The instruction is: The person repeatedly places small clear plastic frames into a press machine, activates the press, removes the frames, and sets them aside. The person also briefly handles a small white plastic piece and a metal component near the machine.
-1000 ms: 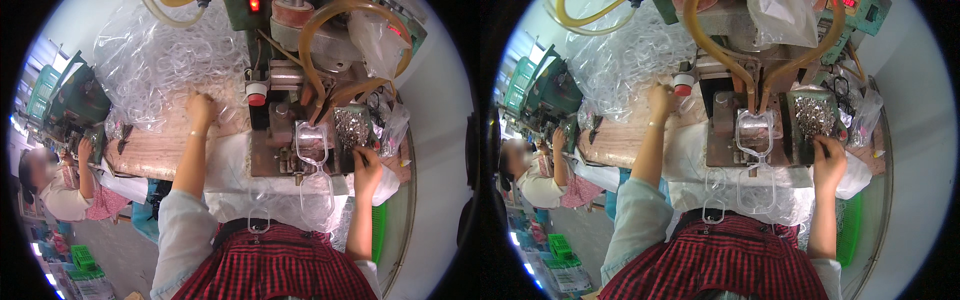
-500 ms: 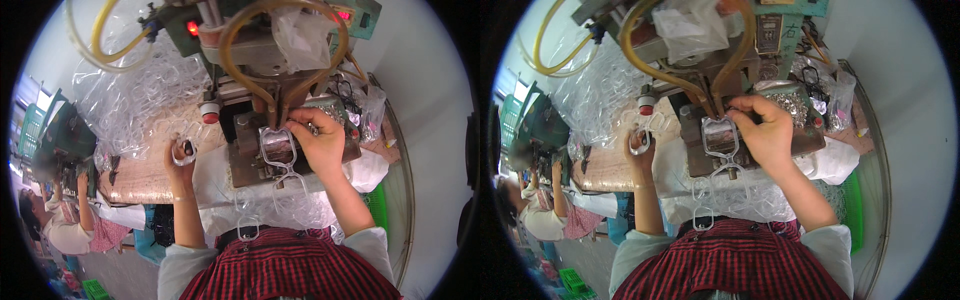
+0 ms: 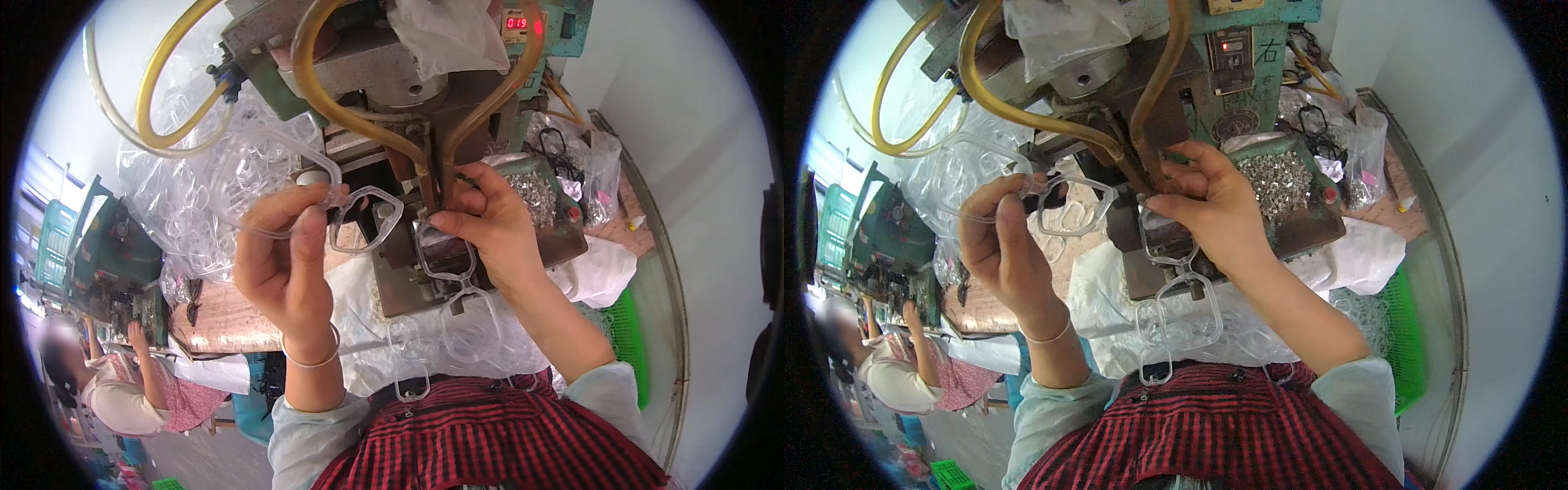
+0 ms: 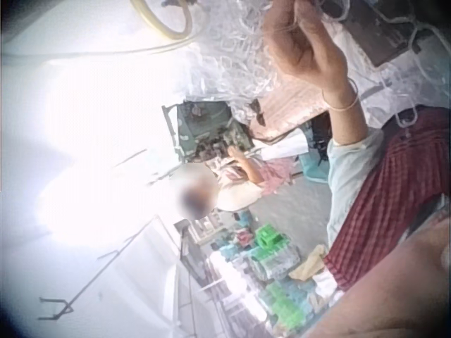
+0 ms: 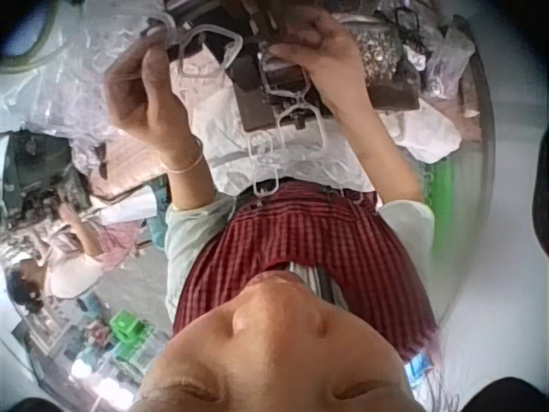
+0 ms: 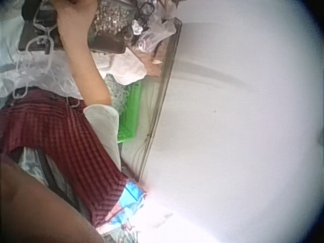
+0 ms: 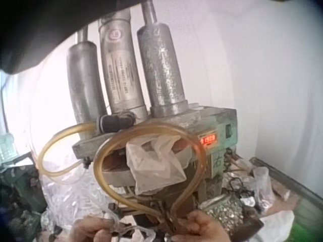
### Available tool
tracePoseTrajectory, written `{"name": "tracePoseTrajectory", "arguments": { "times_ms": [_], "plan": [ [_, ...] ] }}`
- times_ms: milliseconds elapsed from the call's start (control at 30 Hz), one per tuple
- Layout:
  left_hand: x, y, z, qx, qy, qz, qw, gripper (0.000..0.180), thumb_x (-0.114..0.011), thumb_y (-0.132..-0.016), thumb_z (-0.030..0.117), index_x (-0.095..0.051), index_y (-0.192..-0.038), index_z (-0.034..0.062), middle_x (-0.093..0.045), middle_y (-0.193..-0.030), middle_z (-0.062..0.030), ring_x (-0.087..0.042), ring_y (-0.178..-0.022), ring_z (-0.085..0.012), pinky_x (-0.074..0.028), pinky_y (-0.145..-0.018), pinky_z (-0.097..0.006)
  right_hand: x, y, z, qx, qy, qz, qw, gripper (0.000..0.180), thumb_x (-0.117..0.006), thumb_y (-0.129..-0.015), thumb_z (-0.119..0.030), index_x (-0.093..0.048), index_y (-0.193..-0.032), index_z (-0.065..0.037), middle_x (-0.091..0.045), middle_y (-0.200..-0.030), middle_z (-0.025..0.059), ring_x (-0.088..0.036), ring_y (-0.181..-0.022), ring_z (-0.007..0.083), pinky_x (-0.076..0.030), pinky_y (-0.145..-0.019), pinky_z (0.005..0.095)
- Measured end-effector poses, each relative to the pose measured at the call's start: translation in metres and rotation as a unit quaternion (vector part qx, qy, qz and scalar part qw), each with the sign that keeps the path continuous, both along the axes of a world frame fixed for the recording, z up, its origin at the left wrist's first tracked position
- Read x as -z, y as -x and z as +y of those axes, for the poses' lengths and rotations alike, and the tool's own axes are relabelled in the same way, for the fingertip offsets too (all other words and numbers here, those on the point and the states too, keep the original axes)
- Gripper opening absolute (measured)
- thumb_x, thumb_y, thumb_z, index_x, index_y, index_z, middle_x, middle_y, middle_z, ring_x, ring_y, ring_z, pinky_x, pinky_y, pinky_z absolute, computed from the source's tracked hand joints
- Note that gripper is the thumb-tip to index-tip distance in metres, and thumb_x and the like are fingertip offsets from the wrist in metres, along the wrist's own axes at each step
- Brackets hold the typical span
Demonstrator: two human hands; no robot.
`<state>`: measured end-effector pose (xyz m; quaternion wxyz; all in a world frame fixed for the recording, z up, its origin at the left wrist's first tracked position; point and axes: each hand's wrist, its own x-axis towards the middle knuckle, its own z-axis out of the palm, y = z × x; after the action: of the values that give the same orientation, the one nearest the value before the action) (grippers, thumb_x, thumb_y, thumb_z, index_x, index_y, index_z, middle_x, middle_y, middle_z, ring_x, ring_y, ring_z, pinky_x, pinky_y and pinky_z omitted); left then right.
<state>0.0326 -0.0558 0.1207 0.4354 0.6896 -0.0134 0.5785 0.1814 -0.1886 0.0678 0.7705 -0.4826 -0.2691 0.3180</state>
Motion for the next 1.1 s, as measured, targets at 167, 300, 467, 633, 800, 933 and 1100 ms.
{"name": "tracePoseTrajectory", "arguments": {
  "times_ms": [167, 300, 467, 633, 800, 933, 1100],
  "plan": [
    [0.0, 0.002, 0.004, -0.003, 0.012, 0.03, 0.999, 0.013, -0.059, -0.094, -0.006, -0.064, -0.106, -0.0075, -0.069, -0.104, -0.0149, -0.068, -0.09, -0.0186, -0.052, -0.082, -0.027, -0.011, 0.011, -0.004, 0.047, 0.0, 0.01, 0.999, 0.059, -0.068, -0.084, 0.009, -0.045, -0.137, 0.003, -0.067, -0.12, 0.0186, -0.067, -0.106, 0.0189, -0.053, -0.091, 0.0288],
    [0.008, 0.013, -0.015, 0.061, -0.029, 0.033, 0.997, 0.014, -0.063, -0.089, -0.002, -0.067, -0.102, -0.0055, -0.073, -0.097, -0.0171, -0.068, -0.085, -0.0231, -0.051, -0.078, -0.033, -0.012, 0.039, -0.027, 0.113, 0.082, -0.281, 0.949, 0.057, -0.059, -0.092, 0.002, -0.038, -0.144, 0.007, -0.063, -0.125, 0.0267, -0.063, -0.116, 0.0307, -0.049, -0.1, 0.0379],
    [0.037, 0.013, -0.026, 0.023, -0.303, 0.136, 0.943, 0.022, -0.077, -0.074, 0.01, -0.075, -0.096, 0.0077, -0.075, -0.1, -0.0058, -0.062, -0.084, -0.023, -0.052, -0.087, -0.038, 0.037, 0.006, -0.048, 0.264, 0.166, -0.47, 0.826, 0.039, -0.052, -0.1, -0.014, -0.054, -0.136, 0.001, -0.063, -0.126, 0.0226, -0.063, -0.113, 0.0383, -0.048, -0.1, 0.0423],
    [0.048, -0.004, -0.035, 0.049, -0.345, 0.192, 0.918, 0.033, -0.078, -0.064, 0.011, -0.077, -0.098, 0.0143, -0.071, -0.111, 0.0001, -0.057, -0.082, -0.0223, -0.053, -0.092, -0.042, 0.082, -0.031, -0.102, 0.251, 0.279, -0.487, 0.789, 0.021, -0.054, -0.097, -0.003, -0.066, -0.113, 0.0, -0.07, -0.1, 0.0207, -0.07, -0.092, 0.0325, -0.053, -0.082, 0.036],
    [0.031, 0.001, -0.032, 0.08, -0.35, 0.265, 0.895, 0.034, -0.075, -0.067, 0.009, -0.076, -0.1, 0.0142, -0.071, -0.111, 0.0004, -0.058, -0.086, -0.0242, -0.05, -0.093, -0.044, 0.073, -0.062, -0.104, 0.346, 0.216, -0.38, 0.83, 0.017, -0.059, -0.096, -0.006, -0.067, -0.109, 0.0, -0.069, -0.096, 0.0167, -0.068, -0.089, 0.0277, -0.051, -0.082, 0.033],
    [0.029, 0.001, -0.033, 0.094, -0.339, 0.282, 0.893, 0.035, -0.076, -0.066, 0.009, -0.077, -0.101, 0.0145, -0.07, -0.112, 0.001, -0.058, -0.086, -0.0254, -0.051, -0.092, -0.044, 0.081, -0.068, -0.112, 0.316, 0.283, -0.353, 0.834, 0.015, -0.067, -0.088, -0.005, -0.067, -0.102, -0.002, -0.069, -0.094, 0.0143, -0.066, -0.089, 0.0301, -0.05, -0.083, 0.035],
    [0.037, 0.002, -0.031, 0.076, -0.339, 0.255, 0.902, 0.036, -0.076, -0.066, 0.008, -0.077, -0.101, 0.014, -0.07, -0.115, 0.0014, -0.057, -0.087, -0.0256, -0.051, -0.092, -0.045, 0.081, -0.042, -0.105, 0.276, 0.342, -0.509, 0.74, 0.019, -0.075, -0.075, -0.005, -0.07, -0.093, -0.007, -0.063, -0.092, 0.0135, -0.06, -0.095, 0.0359, -0.049, -0.085, 0.0443]
  ]
}}
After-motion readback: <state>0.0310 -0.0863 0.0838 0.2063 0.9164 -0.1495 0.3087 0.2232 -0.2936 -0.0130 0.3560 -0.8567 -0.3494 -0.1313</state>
